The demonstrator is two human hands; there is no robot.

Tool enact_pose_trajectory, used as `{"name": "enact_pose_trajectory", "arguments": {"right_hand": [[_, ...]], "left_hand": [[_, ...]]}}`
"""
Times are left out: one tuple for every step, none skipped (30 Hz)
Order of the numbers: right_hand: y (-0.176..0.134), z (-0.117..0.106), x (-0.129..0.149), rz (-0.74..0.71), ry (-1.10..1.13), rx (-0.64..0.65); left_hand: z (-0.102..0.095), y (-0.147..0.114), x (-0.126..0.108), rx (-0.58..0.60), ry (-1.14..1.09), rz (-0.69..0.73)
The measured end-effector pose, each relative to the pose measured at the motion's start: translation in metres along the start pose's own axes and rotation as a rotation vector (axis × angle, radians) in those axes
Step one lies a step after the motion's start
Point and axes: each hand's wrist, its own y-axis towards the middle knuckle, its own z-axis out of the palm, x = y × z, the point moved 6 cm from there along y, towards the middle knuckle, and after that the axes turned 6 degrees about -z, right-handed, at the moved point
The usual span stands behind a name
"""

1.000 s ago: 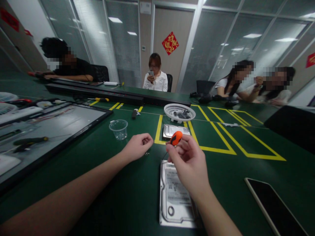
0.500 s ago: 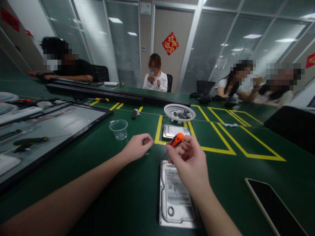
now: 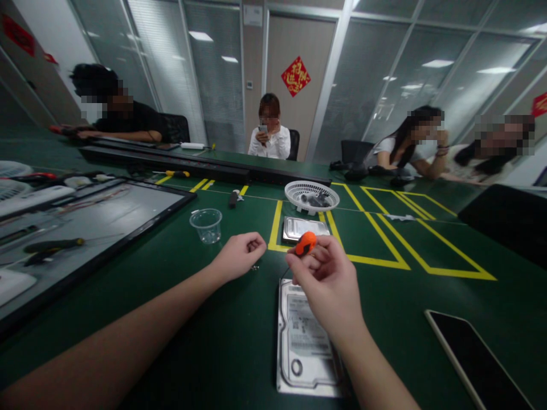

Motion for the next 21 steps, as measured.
{"name": "enact_pose_trajectory", "arguments": {"right_hand": [[-0.0001,0.0006,0.0014,-0.001,-0.004,0.008],[-0.0002,0.0013,0.0023,0.001,-0.008,0.019],[-0.0005,0.0018,0.0026,0.003,-0.014,0.030],[-0.0009,0.0020,0.0025,0.006,-0.024,0.038],[-0.0012,0.0017,0.0018,0.008,-0.036,0.038],[-0.0014,0.0010,0.0006,0.013,-0.043,0.031],[-0.0016,0.0001,-0.0009,0.019,-0.045,0.019],[-0.0016,-0.0008,-0.0023,0.025,-0.038,0.004],[-0.0016,-0.0015,-0.0034,0.026,-0.027,-0.008],[-0.0014,-0.0017,-0.0038,0.024,-0.013,-0.015],[-0.0012,-0.0016,-0.0037,0.019,-0.003,-0.017],[-0.0010,-0.0015,-0.0030,0.012,0.001,-0.019],[-0.0008,-0.0014,-0.0021,0.009,0.003,-0.019],[-0.0008,-0.0011,-0.0011,0.008,0.006,-0.017],[-0.0009,-0.0006,-0.0001,0.007,0.011,-0.012],[-0.0010,-0.0001,0.0009,0.005,0.013,-0.004],[-0.0012,0.0003,0.0017,0.002,0.010,0.004],[-0.0014,0.0006,0.0021,0.000,0.001,0.012],[-0.0015,0.0006,0.0018,0.003,-0.015,0.017],[-0.0016,0.0000,0.0012,0.005,-0.032,0.012],[-0.0017,-0.0010,0.0002,0.012,-0.046,0.001]], "left_hand": [[0.0000,0.0001,0.0001,0.000,0.000,-0.002],[0.0002,0.0003,0.0004,0.001,0.002,-0.005],[0.0004,0.0005,0.0007,0.003,0.003,-0.007],[0.0006,0.0007,0.0010,0.003,0.006,-0.009],[0.0008,0.0009,0.0011,0.002,0.007,-0.009],[0.0009,0.0011,0.0012,0.001,0.007,-0.008],[0.0010,0.0012,0.0011,0.001,0.006,-0.006],[0.0010,0.0013,0.0010,-0.001,0.005,-0.004],[0.0009,0.0012,0.0009,-0.002,0.004,-0.003],[0.0009,0.0011,0.0010,-0.001,0.004,-0.004],[0.0010,0.0009,0.0010,0.001,0.004,-0.006],[0.0010,0.0008,0.0011,0.003,0.006,-0.007],[0.0011,0.0006,0.0011,0.004,0.007,-0.007],[0.0012,0.0005,0.0011,0.005,0.008,-0.007],[0.0013,0.0005,0.0013,0.006,0.010,-0.006],[0.0013,0.0005,0.0014,0.005,0.011,-0.006],[0.0014,0.0005,0.0016,0.005,0.011,-0.006],[0.0014,0.0006,0.0019,0.005,0.010,-0.007],[0.0015,0.0007,0.0020,0.006,0.009,-0.006],[0.0015,0.0009,0.0019,0.006,0.009,-0.004],[0.0013,0.0010,0.0017,0.004,0.010,-0.001]]}}
